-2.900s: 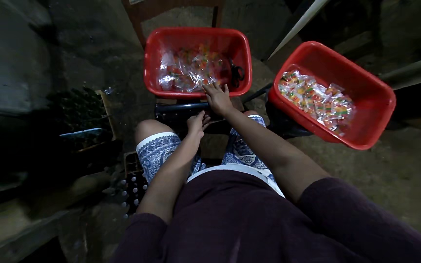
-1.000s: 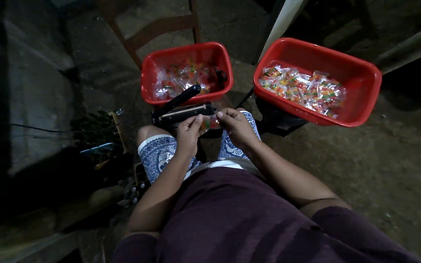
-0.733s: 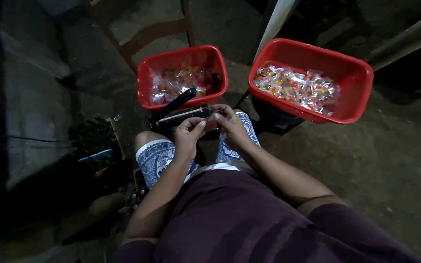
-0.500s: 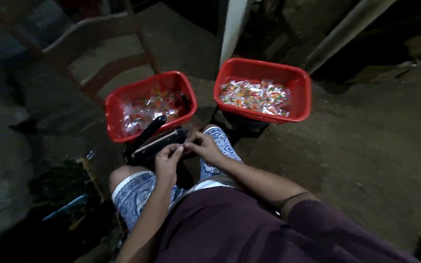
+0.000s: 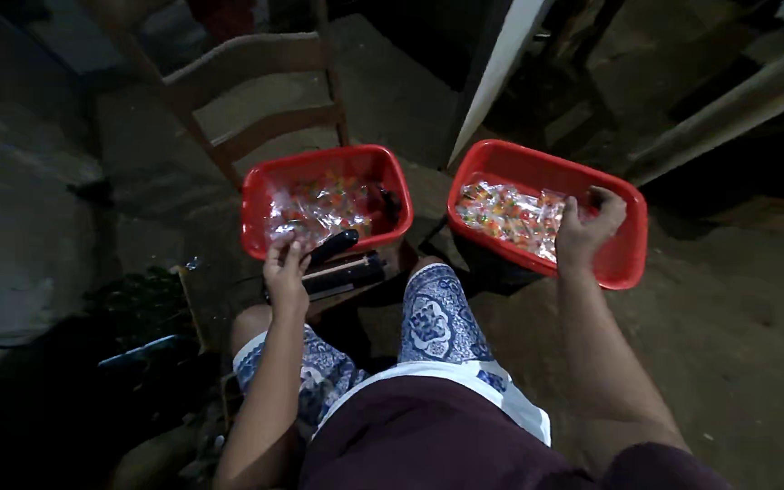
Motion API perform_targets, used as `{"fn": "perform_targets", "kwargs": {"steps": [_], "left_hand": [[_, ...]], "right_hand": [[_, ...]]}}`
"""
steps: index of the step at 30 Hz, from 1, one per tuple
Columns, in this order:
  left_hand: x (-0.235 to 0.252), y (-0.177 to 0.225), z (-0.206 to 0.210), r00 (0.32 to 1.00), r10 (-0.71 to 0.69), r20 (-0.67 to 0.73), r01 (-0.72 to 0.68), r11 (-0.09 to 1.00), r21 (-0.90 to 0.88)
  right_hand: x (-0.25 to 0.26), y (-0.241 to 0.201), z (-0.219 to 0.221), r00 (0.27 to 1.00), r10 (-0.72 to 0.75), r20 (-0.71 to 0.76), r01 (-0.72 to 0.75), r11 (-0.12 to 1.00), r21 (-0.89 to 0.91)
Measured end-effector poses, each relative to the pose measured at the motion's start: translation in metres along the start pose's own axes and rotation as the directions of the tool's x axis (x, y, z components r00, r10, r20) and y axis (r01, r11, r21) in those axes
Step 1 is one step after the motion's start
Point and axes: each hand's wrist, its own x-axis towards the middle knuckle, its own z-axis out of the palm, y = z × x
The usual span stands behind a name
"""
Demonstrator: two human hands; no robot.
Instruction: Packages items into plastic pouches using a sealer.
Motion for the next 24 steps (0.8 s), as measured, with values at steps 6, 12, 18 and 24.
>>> {"fn": "perform_targets", "kwargs": {"steps": [6,12,18,24], "left_hand": [[0.059,-0.007,0.004,0.986,0.084,-0.147,-0.096,0.993,-0.076],[0.100,-0.037,-0.008,0.979,0.165,-0.120,-0.163,0.986,0.026],[0.114,-0.042,-0.022,0.993,0.096,-0.075,-0.092,0.994,0.051],[0.119,-0.042,-0.026,0.999,-0.017,-0.042,0.020,0.997,0.073]], "right_hand": [[-0.039,-0.064,0.093,0.941,-0.212,0.264,0.178,0.973,0.147],[-0.060,-0.125,0.211,0.708,-0.238,0.666,0.190,0.971,0.145],[-0.041,-0.154,0.317,0.566,-0.004,0.824,0.139,0.986,-0.091],[-0.029,-0.145,0.372,0.485,-0.078,0.871,0.343,0.933,-0.108]]}}
